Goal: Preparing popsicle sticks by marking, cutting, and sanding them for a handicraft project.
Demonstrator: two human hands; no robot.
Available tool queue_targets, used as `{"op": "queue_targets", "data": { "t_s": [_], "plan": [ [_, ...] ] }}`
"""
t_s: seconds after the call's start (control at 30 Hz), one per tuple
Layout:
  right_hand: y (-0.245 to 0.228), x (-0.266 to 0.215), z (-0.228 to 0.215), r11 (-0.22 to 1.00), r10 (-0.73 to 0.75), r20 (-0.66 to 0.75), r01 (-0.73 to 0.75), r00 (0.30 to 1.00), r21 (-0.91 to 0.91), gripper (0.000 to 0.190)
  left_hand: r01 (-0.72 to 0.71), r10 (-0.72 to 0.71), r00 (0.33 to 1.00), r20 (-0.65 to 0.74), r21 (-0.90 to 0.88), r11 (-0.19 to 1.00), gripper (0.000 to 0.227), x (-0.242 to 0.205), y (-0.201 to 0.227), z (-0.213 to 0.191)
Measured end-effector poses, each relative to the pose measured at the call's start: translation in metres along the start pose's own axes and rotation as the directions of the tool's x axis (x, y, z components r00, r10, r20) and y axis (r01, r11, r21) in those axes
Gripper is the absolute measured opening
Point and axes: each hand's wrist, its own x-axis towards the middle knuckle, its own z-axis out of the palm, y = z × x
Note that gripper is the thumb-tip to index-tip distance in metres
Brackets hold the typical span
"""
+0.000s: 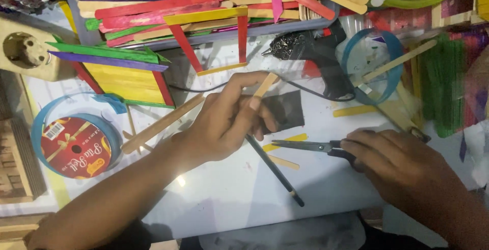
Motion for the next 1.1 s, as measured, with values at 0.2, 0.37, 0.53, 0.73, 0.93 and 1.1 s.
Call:
{"op": "queue_targets", "data": {
  "t_s": [0.2,0.37,0.53,0.73,0.93,1.1],
  "plan": [
    [-0.005,0.008,-0.004,0.983,0.160,0.044,-0.164,0.986,0.088,0.050,-0.061,0.061,0.998,0.002,0.000,0.998,0.033,-0.003,-0.004,0.000],
    [-0.031,0.044,-0.019,0.983,-0.142,-0.134,0.156,0.981,0.097,0.025,-0.059,0.058,0.998,0.010,0.051,0.997,0.041,-0.005,-0.002,-0.002],
    [-0.030,0.055,-0.030,0.973,-0.125,-0.193,0.158,0.973,0.168,0.019,-0.037,0.038,0.999,0.023,-0.017,0.999,0.037,-0.005,-0.004,-0.001],
    [-0.021,0.068,-0.021,0.983,-0.054,-0.130,0.075,0.990,0.167,0.031,-0.157,0.156,0.987,0.026,0.037,0.987,0.023,-0.001,-0.007,0.002],
    [-0.021,0.095,-0.015,0.954,0.113,-0.296,-0.020,0.949,0.299,0.042,-0.355,0.354,0.934,0.042,0.195,0.914,0.011,0.005,-0.004,0.003],
    [-0.026,0.129,-0.045,0.882,-0.042,-0.428,0.234,0.903,0.409,0.018,-0.368,0.370,0.929,0.016,0.152,0.917,0.010,0.003,-0.003,0.002]
  ]
}}
